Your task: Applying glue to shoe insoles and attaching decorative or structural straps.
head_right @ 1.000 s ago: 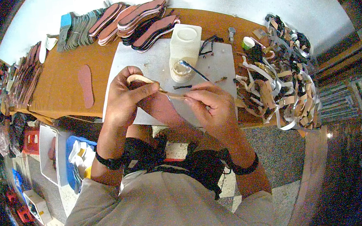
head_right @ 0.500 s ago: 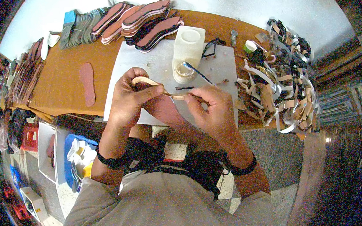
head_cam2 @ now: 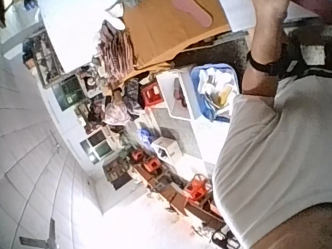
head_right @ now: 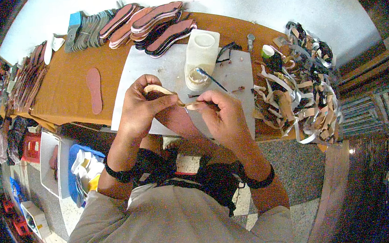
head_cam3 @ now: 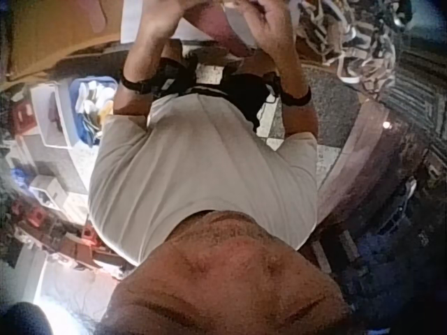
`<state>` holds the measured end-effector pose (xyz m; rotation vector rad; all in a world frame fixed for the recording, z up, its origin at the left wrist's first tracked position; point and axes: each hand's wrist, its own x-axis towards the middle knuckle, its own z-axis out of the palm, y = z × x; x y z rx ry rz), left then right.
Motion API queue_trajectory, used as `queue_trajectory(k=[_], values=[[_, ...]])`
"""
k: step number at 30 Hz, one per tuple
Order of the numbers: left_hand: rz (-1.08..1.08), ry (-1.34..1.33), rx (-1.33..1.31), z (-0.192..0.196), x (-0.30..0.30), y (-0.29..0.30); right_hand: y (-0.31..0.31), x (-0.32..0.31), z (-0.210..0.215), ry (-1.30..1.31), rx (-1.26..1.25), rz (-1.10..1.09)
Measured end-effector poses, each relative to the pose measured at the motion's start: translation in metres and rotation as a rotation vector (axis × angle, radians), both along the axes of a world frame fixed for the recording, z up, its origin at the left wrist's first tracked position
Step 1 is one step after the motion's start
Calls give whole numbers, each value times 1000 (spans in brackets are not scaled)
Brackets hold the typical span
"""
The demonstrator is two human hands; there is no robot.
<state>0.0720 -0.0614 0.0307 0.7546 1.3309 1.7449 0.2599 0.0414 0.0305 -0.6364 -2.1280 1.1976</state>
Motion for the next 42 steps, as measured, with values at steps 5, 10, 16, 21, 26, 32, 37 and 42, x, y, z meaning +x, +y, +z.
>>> queue_trajectory(k=[5, 10, 16, 21, 26, 32, 37, 42], values=[[4, 18, -2, 4, 2, -1, 1, 1, -4, 36, 80, 17], [33, 11, -16, 5, 7, -1, 3, 7, -11, -53, 16, -38], [26, 84, -12, -5, 11, 0, -2, 3, -7, -61, 209, -186], [31, 159, -30, -3, 12, 3, 0, -5, -9, 21, 166, -114], [48, 124, -19, 2, 8, -2, 2, -5, -5, 50, 254, -11], [41, 88, -37, 2, 4, -4, -1, -4, -4, -7, 174, 12], [87, 86, -1, -6, 2, -2, 1, -5, -10, -64, 280, -33], [112, 38, 30, -13, 6, -2, 1, -7, -12, -153, 259, -105]])
